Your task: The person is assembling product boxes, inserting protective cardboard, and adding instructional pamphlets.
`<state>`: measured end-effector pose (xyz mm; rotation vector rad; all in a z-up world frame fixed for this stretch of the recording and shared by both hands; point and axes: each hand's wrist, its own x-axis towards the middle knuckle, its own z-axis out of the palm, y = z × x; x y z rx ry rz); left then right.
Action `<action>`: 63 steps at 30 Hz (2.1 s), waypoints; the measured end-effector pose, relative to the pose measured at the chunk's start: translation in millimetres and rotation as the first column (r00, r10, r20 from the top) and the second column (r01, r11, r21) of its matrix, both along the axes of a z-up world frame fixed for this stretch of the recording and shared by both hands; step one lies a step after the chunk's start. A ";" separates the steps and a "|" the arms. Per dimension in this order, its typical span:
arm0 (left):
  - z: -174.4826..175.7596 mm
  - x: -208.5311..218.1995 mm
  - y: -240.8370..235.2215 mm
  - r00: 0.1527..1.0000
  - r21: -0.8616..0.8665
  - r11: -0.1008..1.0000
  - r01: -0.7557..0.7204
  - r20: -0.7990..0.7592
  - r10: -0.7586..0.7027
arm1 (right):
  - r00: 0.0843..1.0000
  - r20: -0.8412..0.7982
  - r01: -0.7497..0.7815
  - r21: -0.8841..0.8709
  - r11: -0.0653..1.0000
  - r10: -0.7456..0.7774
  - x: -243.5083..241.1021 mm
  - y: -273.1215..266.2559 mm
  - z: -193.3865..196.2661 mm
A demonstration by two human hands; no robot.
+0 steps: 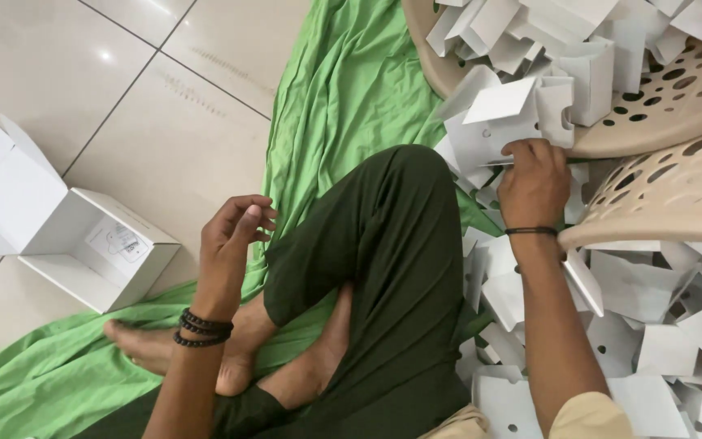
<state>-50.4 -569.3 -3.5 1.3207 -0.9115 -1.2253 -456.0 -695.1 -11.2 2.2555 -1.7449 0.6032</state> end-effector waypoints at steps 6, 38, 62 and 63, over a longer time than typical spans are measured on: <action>-4.0 -21.3 -27.0 0.999 -0.009 0.999 0.053 0.008 -0.052 | 0.993 0.113 0.022 -0.003 1.000 -0.021 7.2 9.4 13.5; -8.9 15.9 -36.2 0.987 -0.086 0.983 -0.162 -0.012 0.162 | 0.350 0.872 -0.644 -0.041 0.764 0.342 185.8 -89.9 84.4; -54.5 201.1 115.3 0.756 -0.207 0.734 -0.647 -0.049 0.653 | 0.429 0.774 -0.840 0.152 0.521 0.466 409.5 71.3 -2.8; -51.4 206.9 110.2 0.783 -0.199 0.768 -0.609 0.005 0.622 | 0.337 0.877 -0.914 0.217 0.344 0.342 415.3 68.0 -9.8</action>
